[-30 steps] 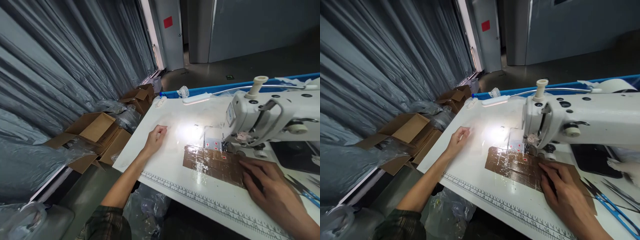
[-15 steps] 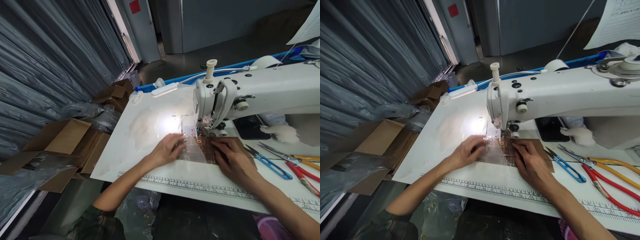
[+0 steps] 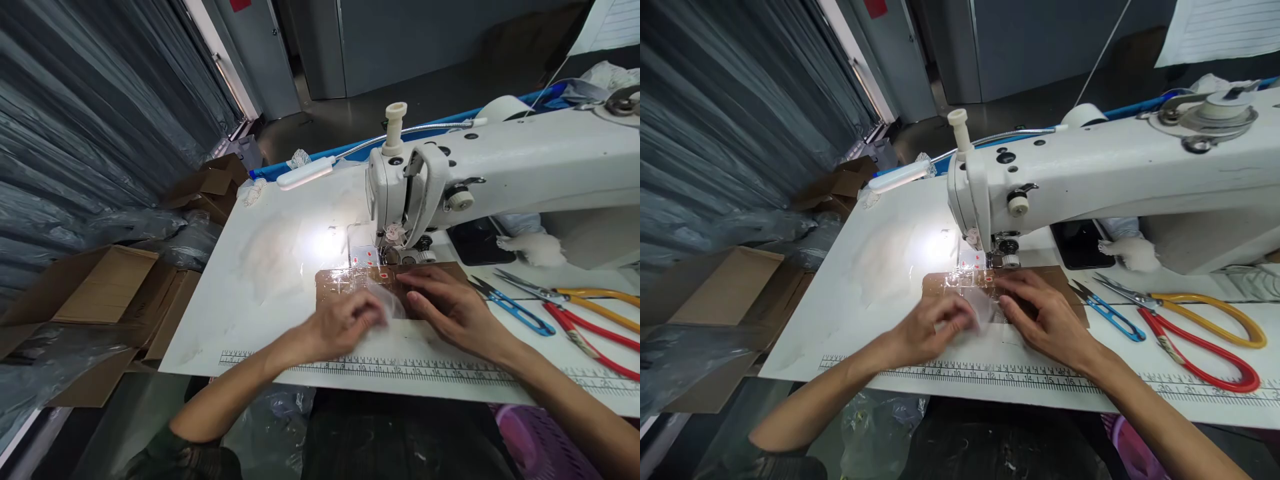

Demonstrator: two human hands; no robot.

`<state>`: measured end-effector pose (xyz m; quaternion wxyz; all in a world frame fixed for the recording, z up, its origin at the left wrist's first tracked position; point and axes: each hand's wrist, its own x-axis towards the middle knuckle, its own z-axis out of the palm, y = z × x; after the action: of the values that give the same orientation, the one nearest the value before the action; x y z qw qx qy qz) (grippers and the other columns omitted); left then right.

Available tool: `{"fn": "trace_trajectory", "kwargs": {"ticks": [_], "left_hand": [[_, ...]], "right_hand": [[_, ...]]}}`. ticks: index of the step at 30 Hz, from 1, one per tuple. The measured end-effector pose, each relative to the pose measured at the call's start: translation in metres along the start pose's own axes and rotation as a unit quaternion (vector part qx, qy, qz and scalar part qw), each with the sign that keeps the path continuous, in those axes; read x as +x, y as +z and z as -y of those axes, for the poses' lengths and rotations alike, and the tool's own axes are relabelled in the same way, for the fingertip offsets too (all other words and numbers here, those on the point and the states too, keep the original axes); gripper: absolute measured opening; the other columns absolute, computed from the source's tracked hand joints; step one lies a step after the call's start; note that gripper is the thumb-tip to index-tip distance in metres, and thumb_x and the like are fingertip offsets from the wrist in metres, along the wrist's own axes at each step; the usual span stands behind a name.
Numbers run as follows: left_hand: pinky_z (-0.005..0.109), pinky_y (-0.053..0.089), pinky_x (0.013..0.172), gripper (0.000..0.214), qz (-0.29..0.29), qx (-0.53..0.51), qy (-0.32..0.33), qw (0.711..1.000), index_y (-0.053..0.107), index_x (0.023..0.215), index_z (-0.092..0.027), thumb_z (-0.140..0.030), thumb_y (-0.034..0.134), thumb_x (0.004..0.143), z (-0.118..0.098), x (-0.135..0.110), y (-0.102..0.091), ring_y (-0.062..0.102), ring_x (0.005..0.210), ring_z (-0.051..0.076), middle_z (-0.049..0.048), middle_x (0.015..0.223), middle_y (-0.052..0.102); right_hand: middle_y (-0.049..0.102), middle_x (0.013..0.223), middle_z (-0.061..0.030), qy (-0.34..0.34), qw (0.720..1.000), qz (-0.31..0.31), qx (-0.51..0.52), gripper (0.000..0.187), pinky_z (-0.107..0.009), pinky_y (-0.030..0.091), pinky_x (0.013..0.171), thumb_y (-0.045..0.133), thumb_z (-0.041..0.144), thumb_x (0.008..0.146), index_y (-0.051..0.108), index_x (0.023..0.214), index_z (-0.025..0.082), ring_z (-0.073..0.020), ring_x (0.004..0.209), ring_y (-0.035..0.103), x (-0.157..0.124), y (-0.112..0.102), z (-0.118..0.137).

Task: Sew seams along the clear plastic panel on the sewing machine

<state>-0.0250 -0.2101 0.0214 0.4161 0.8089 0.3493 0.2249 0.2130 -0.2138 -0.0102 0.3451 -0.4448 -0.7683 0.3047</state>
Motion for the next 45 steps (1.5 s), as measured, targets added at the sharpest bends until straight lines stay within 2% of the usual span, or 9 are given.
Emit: {"fn": "trace_trajectory", "kwargs": {"ticks": [4,9,14,20,26,29,34,40,45], "left_hand": [[0.019,0.055,0.052,0.019,0.092,-0.151,-0.049,0.983,0.060,0.099,-0.017,-0.028,0.046,0.096,-0.031,-0.005,0.008,0.067,0.060,0.011,0.0043,0.082,0.069],[0.017,0.047,0.035,0.028,-0.058,-0.181,-0.166,0.968,0.058,0.108,-0.017,-0.039,0.052,0.092,-0.009,-0.007,-0.020,0.064,0.054,0.012,0.0027,0.077,0.065],[0.018,0.047,0.037,0.028,-0.149,-0.043,-0.216,0.964,0.059,0.102,-0.017,-0.041,0.054,0.091,0.034,-0.010,-0.048,0.056,0.040,0.008,-0.0002,0.072,0.067],[0.021,0.051,0.040,0.029,-0.169,-0.025,-0.221,0.960,0.060,0.101,-0.017,-0.043,0.055,0.089,0.048,-0.007,-0.052,0.066,0.059,0.013,0.0035,0.083,0.068],[0.021,0.051,0.046,0.028,-0.123,0.038,-0.180,0.975,0.063,0.103,-0.018,-0.040,0.049,0.093,0.039,-0.016,-0.042,0.064,0.061,0.013,0.0034,0.081,0.068],[0.025,0.053,0.059,0.027,-0.120,0.177,-0.119,0.970,0.063,0.110,-0.020,-0.037,0.049,0.094,0.038,-0.027,-0.045,0.064,0.073,0.014,0.0053,0.092,0.069],[0.032,0.053,0.074,0.027,-0.227,0.346,-0.144,0.899,0.062,0.111,-0.020,-0.037,0.052,0.093,0.048,-0.054,-0.078,0.061,0.098,0.021,0.0077,0.106,0.064],[0.030,0.051,0.076,0.013,-0.244,0.251,-0.203,0.914,0.067,0.088,-0.020,-0.031,0.061,0.087,0.075,-0.075,-0.101,0.062,0.083,0.016,0.0039,0.098,0.065],[0.029,0.050,0.078,0.023,-0.310,0.129,-0.187,0.923,0.071,0.084,-0.019,-0.037,0.058,0.088,0.086,-0.081,-0.113,0.064,0.087,0.017,0.0051,0.097,0.069]], "right_hand": [[0.057,0.131,-0.0101,0.004,0.986,0.101,0.136,0.044,-0.044,0.046,0.098,0.047,0.040,0.093,0.052,0.135,0.027,-0.0254,0.123,0.051,0.003,0.002,0.027],[0.067,0.087,-0.0035,0.115,0.927,0.239,0.265,0.050,-0.024,0.051,0.055,0.052,0.041,0.091,0.048,0.137,0.021,-0.0127,0.066,0.060,0.009,0.009,0.028],[0.062,0.074,-0.0010,0.123,0.981,0.135,0.060,0.042,-0.027,0.047,0.057,0.053,0.034,0.088,0.057,0.126,0.017,-0.0133,0.061,0.056,0.027,0.005,0.007],[0.062,0.070,-0.0028,0.085,0.992,0.081,-0.041,0.036,-0.028,0.047,0.057,0.045,0.031,0.091,0.062,0.117,0.015,-0.0148,0.060,0.058,0.039,0.006,0.001],[0.062,0.114,-0.0146,-0.029,0.976,-0.009,-0.217,0.039,-0.039,0.055,0.064,0.045,0.039,0.090,0.060,0.122,0.020,-0.0275,0.087,0.065,0.021,0.021,-0.003],[0.059,0.117,-0.0132,-0.134,0.974,0.025,-0.180,0.034,-0.039,0.057,0.074,0.046,0.033,0.091,0.059,0.121,0.023,-0.0266,0.098,0.063,0.019,0.031,0.004],[0.062,0.115,-0.0109,-0.231,0.953,0.077,-0.182,0.029,-0.048,0.052,0.091,0.050,0.026,0.090,0.060,0.118,0.024,-0.0285,0.112,0.057,0.024,0.043,0.018],[0.060,0.124,-0.0138,-0.251,0.932,0.119,-0.234,0.044,-0.052,0.052,0.091,0.056,0.038,0.087,0.056,0.127,0.019,-0.0326,0.116,0.054,0.021,0.070,0.010],[0.063,0.115,-0.0123,-0.267,0.930,0.104,-0.228,0.030,-0.041,0.056,0.084,0.052,0.032,0.091,0.061,0.117,0.019,-0.0272,0.106,0.060,0.025,0.086,-0.004]]}}
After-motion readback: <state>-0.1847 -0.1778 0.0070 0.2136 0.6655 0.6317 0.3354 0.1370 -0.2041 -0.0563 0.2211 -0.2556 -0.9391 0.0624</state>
